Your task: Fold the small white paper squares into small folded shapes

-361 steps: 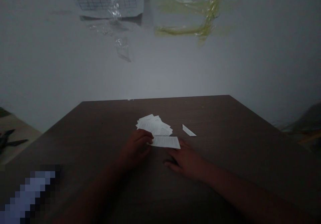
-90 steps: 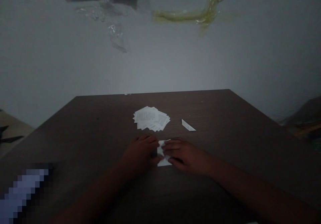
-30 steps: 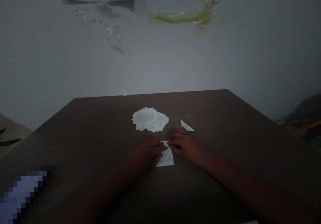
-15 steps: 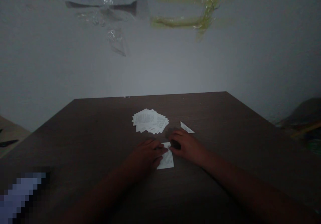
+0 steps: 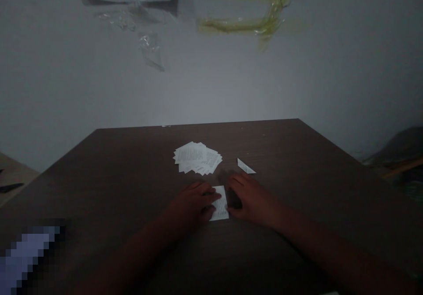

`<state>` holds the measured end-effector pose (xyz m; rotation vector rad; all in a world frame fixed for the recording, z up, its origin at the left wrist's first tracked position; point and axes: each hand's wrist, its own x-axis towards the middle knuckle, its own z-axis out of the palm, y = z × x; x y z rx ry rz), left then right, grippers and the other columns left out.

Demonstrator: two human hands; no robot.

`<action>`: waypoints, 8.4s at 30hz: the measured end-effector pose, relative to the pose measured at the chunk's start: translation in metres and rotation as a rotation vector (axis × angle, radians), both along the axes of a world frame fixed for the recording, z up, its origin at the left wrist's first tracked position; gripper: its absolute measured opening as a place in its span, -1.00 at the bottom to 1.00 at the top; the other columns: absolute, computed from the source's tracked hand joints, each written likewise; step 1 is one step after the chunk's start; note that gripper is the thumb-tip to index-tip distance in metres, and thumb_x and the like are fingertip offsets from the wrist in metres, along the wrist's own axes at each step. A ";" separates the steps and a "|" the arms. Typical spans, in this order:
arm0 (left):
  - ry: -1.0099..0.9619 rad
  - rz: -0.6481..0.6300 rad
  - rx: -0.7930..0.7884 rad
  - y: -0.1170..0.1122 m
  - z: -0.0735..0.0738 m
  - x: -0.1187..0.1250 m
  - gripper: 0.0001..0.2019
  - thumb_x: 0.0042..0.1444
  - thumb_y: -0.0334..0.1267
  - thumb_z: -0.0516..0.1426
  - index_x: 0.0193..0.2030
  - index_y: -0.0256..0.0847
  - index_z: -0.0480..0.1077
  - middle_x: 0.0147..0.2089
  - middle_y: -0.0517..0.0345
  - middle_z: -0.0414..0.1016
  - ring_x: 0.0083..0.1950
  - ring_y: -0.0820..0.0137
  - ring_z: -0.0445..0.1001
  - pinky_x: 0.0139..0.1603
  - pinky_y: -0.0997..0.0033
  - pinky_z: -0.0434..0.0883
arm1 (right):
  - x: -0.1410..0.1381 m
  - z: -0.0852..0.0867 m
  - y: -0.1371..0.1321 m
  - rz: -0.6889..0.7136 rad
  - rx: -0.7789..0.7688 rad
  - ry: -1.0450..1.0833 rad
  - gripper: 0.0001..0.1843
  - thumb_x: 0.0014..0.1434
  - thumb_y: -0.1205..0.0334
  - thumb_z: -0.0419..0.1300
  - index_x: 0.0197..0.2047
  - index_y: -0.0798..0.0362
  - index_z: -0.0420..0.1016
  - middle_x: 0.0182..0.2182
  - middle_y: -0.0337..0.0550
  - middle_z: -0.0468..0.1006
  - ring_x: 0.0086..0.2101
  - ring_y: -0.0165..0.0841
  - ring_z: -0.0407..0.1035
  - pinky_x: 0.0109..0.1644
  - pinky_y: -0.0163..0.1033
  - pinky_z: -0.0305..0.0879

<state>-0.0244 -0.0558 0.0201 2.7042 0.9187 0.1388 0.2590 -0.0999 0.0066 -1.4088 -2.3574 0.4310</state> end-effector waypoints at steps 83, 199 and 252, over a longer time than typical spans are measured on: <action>-0.007 -0.040 -0.089 0.005 0.004 -0.005 -0.45 0.52 -0.28 0.46 0.59 0.01 0.74 0.47 -0.05 0.80 0.51 -0.09 0.73 0.65 -0.16 0.62 | -0.001 -0.003 0.024 -0.007 -0.072 -0.028 -0.83 0.58 0.41 0.37 -0.06 -0.03 0.74 -0.05 -0.06 0.80 -0.04 -0.11 0.66 0.11 -0.06 0.44; -0.015 -0.060 -0.072 -0.003 -0.002 -0.013 -0.41 0.48 -0.25 0.48 0.61 0.03 0.73 0.63 -0.12 0.74 0.64 -0.21 0.67 0.77 -0.44 0.48 | -0.013 0.017 0.012 -0.125 -0.171 -0.020 -0.64 0.30 0.40 0.60 -0.27 -0.04 0.50 -0.31 -0.30 0.53 -0.26 -0.29 0.37 -0.13 -0.15 0.09; -0.057 -0.027 -0.148 -0.013 0.003 -0.003 -0.40 0.34 -0.23 0.59 0.49 0.07 0.75 0.54 -0.05 0.79 0.58 -0.23 0.72 0.83 -0.58 0.30 | -0.023 0.026 0.002 -0.201 -0.322 -0.077 -0.70 0.25 0.34 0.64 -0.31 -0.03 0.61 -0.38 -0.29 0.55 -0.36 -0.33 0.30 -0.23 -0.18 0.05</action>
